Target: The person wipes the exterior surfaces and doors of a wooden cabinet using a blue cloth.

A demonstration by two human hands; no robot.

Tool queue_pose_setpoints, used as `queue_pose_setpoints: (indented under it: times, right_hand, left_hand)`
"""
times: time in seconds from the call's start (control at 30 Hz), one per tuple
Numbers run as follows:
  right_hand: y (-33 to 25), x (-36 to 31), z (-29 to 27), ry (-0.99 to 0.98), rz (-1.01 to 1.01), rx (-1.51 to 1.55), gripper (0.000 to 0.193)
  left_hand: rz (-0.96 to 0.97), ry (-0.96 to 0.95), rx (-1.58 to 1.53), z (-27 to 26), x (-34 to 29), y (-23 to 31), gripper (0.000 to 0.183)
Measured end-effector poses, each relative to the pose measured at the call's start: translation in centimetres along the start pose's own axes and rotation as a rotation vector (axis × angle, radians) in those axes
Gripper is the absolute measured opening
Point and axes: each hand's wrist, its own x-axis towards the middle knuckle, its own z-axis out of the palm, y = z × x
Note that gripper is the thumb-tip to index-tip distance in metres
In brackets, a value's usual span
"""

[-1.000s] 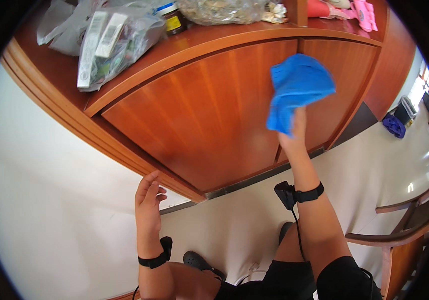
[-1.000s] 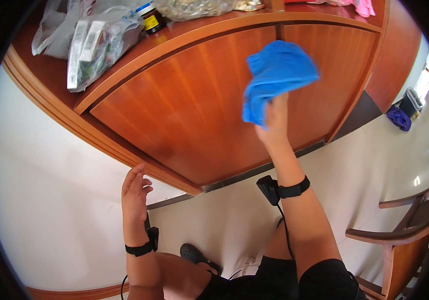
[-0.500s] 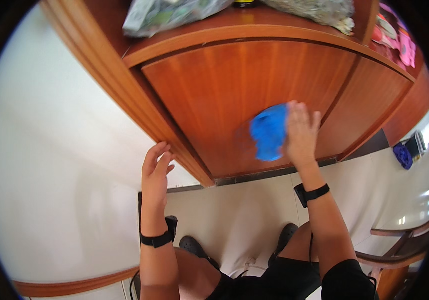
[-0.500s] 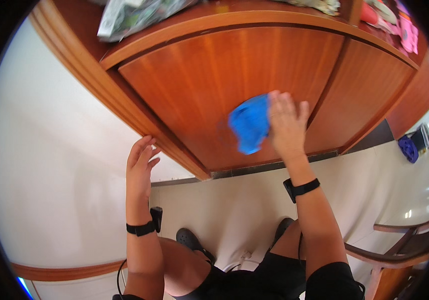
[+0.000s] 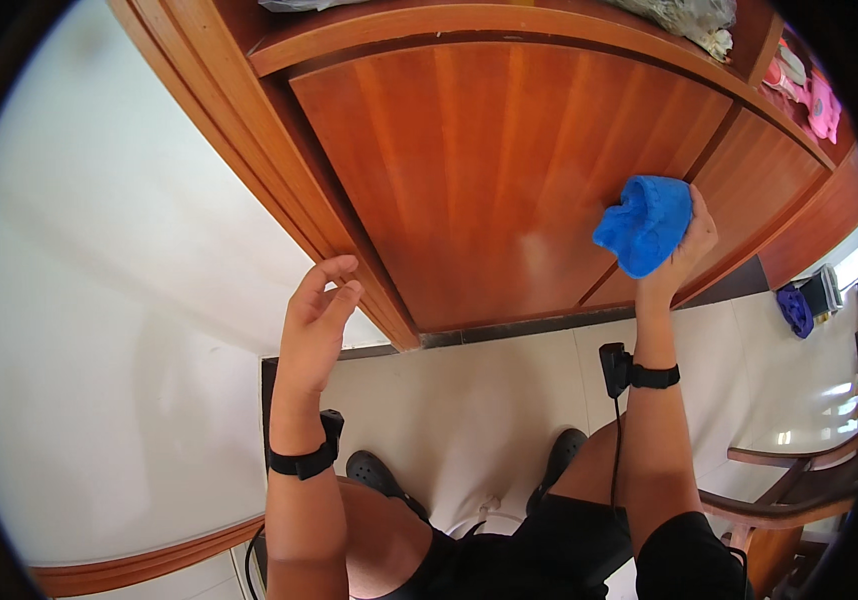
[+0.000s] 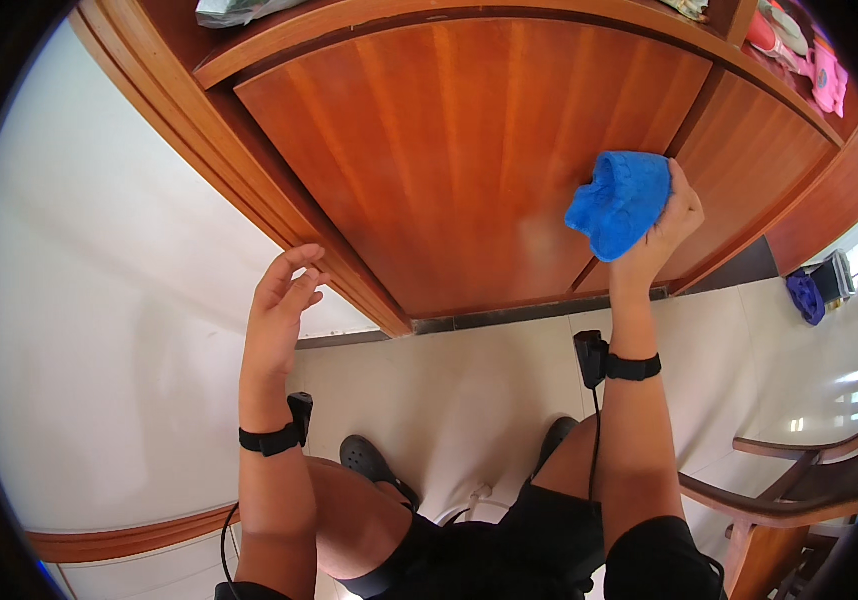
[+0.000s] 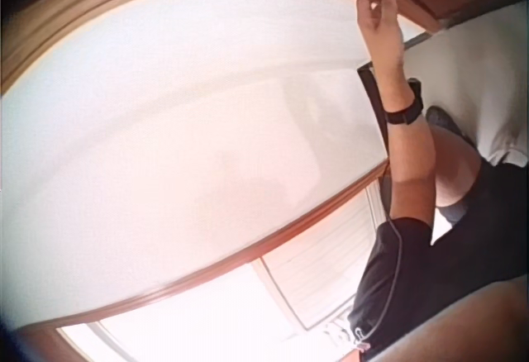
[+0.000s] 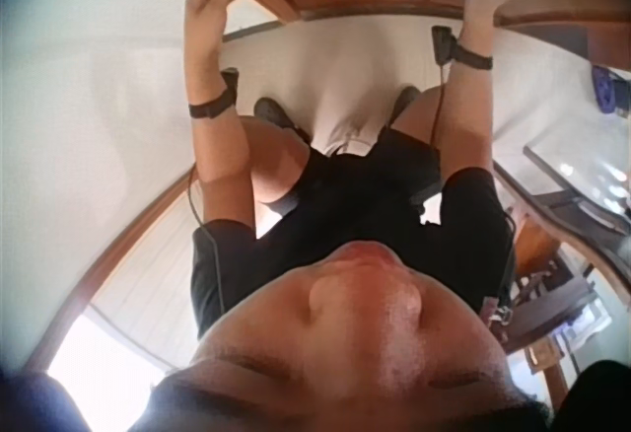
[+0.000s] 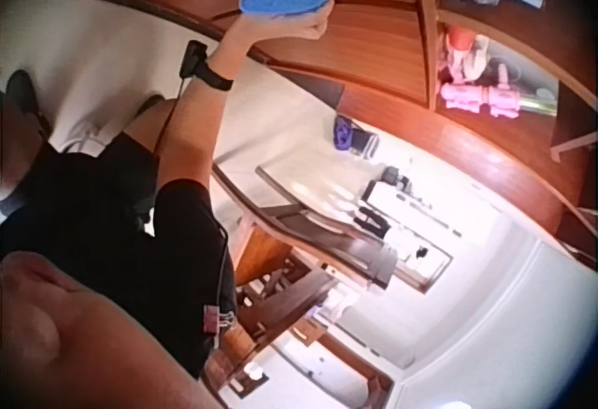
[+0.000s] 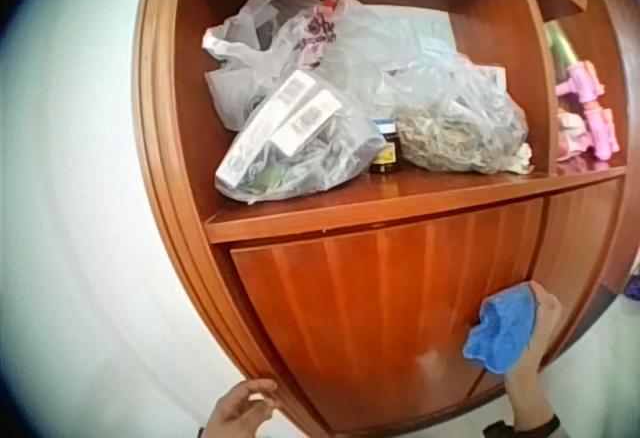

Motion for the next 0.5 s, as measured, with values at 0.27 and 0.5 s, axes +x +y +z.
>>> queue_pose_setpoints:
  times: [0.27, 0.5]
  right_hand:
    - [-2.3, -2.2, 2.0, 0.107, 0.335, 0.309, 0.054]
    - [-1.8, -14.6, 5.6, -0.202, 0.525, 0.020, 0.037]
  left_hand:
    - [0.008, -0.026, 0.154, 0.4, 0.2, -0.5, 0.026]
    - [-0.032, -0.090, 0.192, 1.4, 0.7, -1.0, 0.024]
